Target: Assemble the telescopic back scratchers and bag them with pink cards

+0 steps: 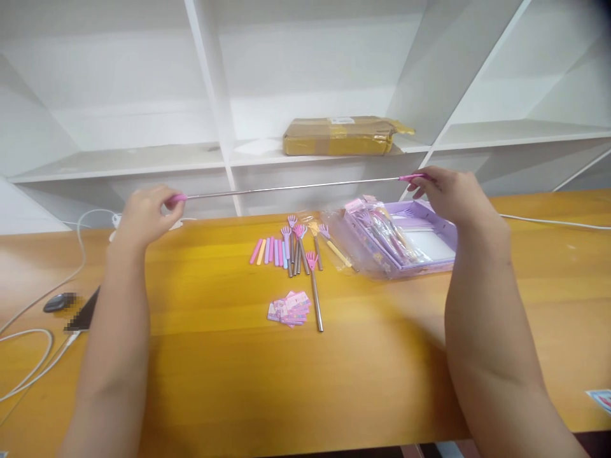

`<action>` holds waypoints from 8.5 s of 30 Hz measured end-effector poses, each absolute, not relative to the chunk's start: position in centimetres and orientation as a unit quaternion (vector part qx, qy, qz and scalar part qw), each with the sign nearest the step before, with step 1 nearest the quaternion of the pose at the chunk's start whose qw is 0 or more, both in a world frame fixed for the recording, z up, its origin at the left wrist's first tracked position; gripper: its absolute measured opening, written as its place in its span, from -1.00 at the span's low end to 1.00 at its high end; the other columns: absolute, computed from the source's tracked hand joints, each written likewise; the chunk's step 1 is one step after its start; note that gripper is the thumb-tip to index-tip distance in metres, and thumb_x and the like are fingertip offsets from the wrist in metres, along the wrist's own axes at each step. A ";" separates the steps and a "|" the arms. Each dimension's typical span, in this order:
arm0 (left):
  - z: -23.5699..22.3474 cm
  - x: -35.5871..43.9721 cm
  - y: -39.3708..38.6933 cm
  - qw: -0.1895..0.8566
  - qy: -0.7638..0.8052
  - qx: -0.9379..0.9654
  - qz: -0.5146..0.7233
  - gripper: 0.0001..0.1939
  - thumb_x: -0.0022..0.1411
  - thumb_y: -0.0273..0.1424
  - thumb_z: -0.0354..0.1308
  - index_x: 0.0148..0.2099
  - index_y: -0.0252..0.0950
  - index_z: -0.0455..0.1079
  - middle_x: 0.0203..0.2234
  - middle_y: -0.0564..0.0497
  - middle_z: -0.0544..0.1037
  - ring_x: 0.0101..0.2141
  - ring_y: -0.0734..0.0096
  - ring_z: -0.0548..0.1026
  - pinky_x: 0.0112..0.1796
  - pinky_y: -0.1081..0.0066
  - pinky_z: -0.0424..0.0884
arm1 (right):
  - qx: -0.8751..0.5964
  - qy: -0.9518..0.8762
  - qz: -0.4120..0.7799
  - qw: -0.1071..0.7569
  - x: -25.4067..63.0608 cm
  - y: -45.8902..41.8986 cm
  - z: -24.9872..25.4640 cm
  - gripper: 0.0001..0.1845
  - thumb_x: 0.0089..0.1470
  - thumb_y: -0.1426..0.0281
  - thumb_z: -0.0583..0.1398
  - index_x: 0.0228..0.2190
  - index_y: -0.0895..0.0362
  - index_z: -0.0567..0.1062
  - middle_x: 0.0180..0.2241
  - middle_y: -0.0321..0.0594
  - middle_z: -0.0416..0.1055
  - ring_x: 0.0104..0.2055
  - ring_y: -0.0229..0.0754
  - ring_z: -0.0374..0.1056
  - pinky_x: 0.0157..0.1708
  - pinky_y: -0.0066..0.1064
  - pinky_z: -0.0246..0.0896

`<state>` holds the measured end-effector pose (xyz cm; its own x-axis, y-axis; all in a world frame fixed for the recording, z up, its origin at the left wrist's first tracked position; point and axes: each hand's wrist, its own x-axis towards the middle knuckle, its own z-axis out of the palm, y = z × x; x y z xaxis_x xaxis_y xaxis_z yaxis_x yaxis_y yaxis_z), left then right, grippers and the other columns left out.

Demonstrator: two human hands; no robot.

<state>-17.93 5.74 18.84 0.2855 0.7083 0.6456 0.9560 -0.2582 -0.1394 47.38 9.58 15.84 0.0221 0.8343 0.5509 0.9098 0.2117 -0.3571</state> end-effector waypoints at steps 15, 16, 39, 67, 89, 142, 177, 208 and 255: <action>19.1 -16.8 4.6 0.317 -0.600 -0.695 -0.239 -0.72 0.33 -0.29 0.02 -0.17 -0.25 0.55 -0.32 -0.04 0.63 -0.23 0.27 0.51 -0.19 0.34 0.32 | -0.656 -0.668 -0.034 0.349 46.8 8.8 16.5 -0.77 0.42 0.41 0.13 -0.08 0.04 0.61 -0.17 -0.15 0.69 -0.26 -0.20 0.56 -0.12 -0.39 0.27; 19.0 -16.9 4.7 0.313 -0.597 -0.698 -0.242 -0.71 0.33 -0.29 0.03 -0.16 -0.25 0.57 -0.32 -0.04 0.64 -0.23 0.28 0.51 -0.18 0.34 0.33 | -0.656 -0.665 -0.034 0.354 46.8 8.7 16.5 -0.77 0.42 0.42 0.12 -0.08 0.04 0.60 -0.17 -0.14 0.69 -0.25 -0.20 0.56 -0.11 -0.39 0.27; 16.5 -5.4 3.3 0.235 -0.655 -0.717 -0.030 -0.64 0.47 -0.17 0.04 -0.12 -0.19 0.64 -0.38 -0.17 0.66 -0.23 -0.15 0.66 -0.26 0.11 0.43 | -0.519 -0.778 -0.095 0.342 32.0 6.3 14.8 -0.61 0.26 0.55 0.05 -0.01 0.06 0.55 -0.13 -0.06 0.60 -0.18 -0.02 0.49 -0.12 -0.22 0.33; 3.9 -11.2 11.3 0.017 -0.731 -0.681 -0.041 -0.52 0.49 -0.16 -0.06 -0.04 -0.25 0.66 -0.13 -0.27 0.74 -0.07 -0.07 0.66 -0.17 0.24 0.43 | -0.622 -0.778 -0.013 0.089 38.2 13.4 10.1 -0.62 0.41 0.21 0.11 -0.28 0.12 0.65 -0.27 -0.04 0.68 -0.21 -0.01 0.54 -0.09 -0.24 0.30; 2.6 -11.6 12.4 -0.098 -0.638 -0.663 -0.379 -0.56 0.50 -0.35 -0.05 0.35 -0.30 0.26 0.00 -0.21 0.55 -0.01 0.07 0.53 0.08 0.15 0.41 | -0.601 -0.798 0.040 -0.032 31.1 11.3 8.2 -0.64 0.27 0.18 0.27 -0.19 0.21 0.72 -0.16 0.17 0.67 -0.06 0.21 0.60 -0.10 -0.18 0.36; 6.5 0.9 6.5 -0.566 -0.314 -0.473 -0.598 -0.50 0.09 -0.24 0.61 0.01 -0.28 0.56 -0.28 0.02 0.63 -0.35 0.48 0.56 -0.25 0.40 0.57 | -0.374 -0.644 0.414 0.523 29.1 8.5 12.4 -0.43 0.30 -0.21 0.22 -0.30 0.02 0.29 -0.43 -0.35 0.34 -0.42 -0.24 0.35 -0.36 -0.38 0.36; 10.3 -0.1 5.4 -0.499 -0.321 -0.488 -0.640 -0.47 -0.05 -0.19 0.69 -0.15 -0.30 0.55 -0.36 0.04 0.65 -0.32 0.35 0.64 -0.18 0.28 0.64 | -0.369 -0.882 0.138 0.259 29.0 4.4 15.5 -0.53 0.49 0.10 0.08 -0.33 0.08 0.59 -0.27 -0.14 0.61 -0.20 -0.07 0.47 -0.10 -0.27 0.25; 10.0 1.3 4.6 -0.521 -0.327 -0.471 -0.632 -0.46 -0.21 -0.12 0.73 -0.32 -0.38 0.65 -0.45 -0.02 0.69 -0.43 0.40 0.64 -0.28 0.37 0.64 | -0.375 -0.881 0.152 0.244 27.1 3.8 14.7 -0.48 0.53 0.06 0.06 -0.22 0.10 0.67 -0.32 -0.17 0.60 -0.33 -0.16 0.36 -0.25 -0.32 0.10; 10.2 1.3 3.6 -0.506 -0.352 -0.626 -0.478 -0.47 0.16 0.08 0.51 -0.39 -0.35 0.61 -0.60 -0.10 0.61 -0.66 0.43 0.45 -0.65 0.46 0.22 | -0.167 -0.907 0.114 0.369 28.0 3.4 15.3 -0.79 0.47 0.27 0.24 -0.20 0.03 0.66 -0.05 -0.11 0.41 -0.04 -0.10 0.42 -0.05 -0.22 0.41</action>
<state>1.29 3.60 10.17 0.2945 0.9245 0.2422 -0.0424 -0.2405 0.9697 28.02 3.41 15.25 -0.6720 0.3868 0.6315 0.2184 0.9183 -0.3301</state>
